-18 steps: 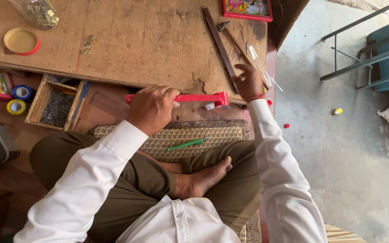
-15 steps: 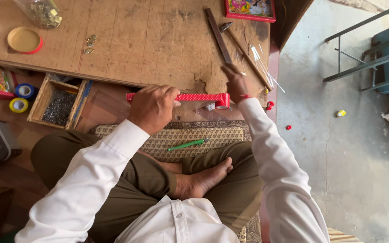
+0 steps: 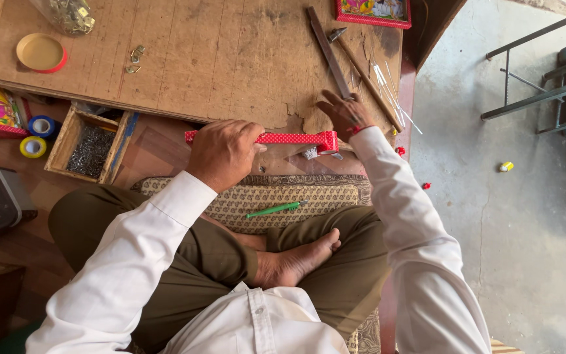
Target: The person sits on the floor and assembles small picture frames by applying red patterned tape to the edges of the frame backing. They handle the frames one at a time, smoothing the tape and occasionally using a green pen-like tool to press down the edges.
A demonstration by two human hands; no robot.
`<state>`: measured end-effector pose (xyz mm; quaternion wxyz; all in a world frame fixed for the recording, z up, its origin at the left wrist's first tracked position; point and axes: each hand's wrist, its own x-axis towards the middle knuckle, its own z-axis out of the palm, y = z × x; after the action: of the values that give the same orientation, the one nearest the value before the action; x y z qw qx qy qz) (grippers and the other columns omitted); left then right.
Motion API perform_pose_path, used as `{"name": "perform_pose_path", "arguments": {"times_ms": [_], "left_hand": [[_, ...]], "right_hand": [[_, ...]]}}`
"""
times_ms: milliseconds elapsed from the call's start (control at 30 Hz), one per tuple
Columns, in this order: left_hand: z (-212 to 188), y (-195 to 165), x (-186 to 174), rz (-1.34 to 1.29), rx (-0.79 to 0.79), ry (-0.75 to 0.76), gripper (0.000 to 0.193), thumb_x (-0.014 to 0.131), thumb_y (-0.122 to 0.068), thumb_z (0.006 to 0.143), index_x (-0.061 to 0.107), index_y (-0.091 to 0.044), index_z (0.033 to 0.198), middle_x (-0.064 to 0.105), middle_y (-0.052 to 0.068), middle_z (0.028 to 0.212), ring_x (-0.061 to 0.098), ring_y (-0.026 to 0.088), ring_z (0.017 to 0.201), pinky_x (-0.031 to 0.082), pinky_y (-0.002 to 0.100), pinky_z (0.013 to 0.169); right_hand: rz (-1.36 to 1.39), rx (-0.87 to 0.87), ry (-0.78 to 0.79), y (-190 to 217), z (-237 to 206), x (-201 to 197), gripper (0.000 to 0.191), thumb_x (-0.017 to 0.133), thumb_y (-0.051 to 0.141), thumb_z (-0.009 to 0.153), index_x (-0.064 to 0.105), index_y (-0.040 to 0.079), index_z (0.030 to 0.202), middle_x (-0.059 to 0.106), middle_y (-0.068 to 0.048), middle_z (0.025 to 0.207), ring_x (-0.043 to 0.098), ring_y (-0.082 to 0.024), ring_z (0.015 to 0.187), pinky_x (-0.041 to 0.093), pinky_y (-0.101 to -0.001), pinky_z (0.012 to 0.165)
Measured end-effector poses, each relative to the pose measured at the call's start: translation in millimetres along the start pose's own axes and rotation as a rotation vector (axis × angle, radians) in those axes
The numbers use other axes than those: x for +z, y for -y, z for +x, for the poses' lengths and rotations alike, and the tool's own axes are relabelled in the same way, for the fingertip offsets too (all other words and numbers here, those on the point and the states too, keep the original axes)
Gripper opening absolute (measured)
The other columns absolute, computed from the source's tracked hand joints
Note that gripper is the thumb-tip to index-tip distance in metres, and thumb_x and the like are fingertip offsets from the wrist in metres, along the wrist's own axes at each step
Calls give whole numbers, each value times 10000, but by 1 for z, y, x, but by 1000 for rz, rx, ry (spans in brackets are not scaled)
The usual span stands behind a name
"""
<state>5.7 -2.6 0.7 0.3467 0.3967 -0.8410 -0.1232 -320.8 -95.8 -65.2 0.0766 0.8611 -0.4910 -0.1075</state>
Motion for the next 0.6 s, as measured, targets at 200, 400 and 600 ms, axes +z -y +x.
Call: {"name": "perform_pose_path", "arguments": {"times_ms": [200, 400, 600], "left_hand": [[-5, 5, 2, 12, -6, -2, 133, 754, -165, 891, 682, -53, 891, 731, 127, 820, 711, 304, 785, 545, 441, 717], [-8, 18, 4, 80, 57, -40, 167, 798, -153, 835, 704, -32, 903, 737, 130, 819, 719, 289, 752, 546, 436, 728], [-41, 44, -44, 60, -261, 34, 196, 860, -212, 871, 746, -52, 873, 752, 110, 794, 719, 237, 679, 541, 393, 629]], "right_hand": [[621, 138, -518, 15, -33, -62, 280, 646, 47, 1062, 662, 68, 1341, 664, -155, 1401, 675, -310, 1240, 535, -375, 1061], [611, -246, -188, 76, -46, -108, 360, 676, 162, 928, 685, 38, 1266, 767, -142, 1064, 681, -376, 991, 529, -440, 961], [458, -269, -256, 81, -51, -113, 341, 690, 174, 935, 678, 57, 1255, 758, -140, 1071, 682, -395, 1017, 414, -497, 1110]]}}
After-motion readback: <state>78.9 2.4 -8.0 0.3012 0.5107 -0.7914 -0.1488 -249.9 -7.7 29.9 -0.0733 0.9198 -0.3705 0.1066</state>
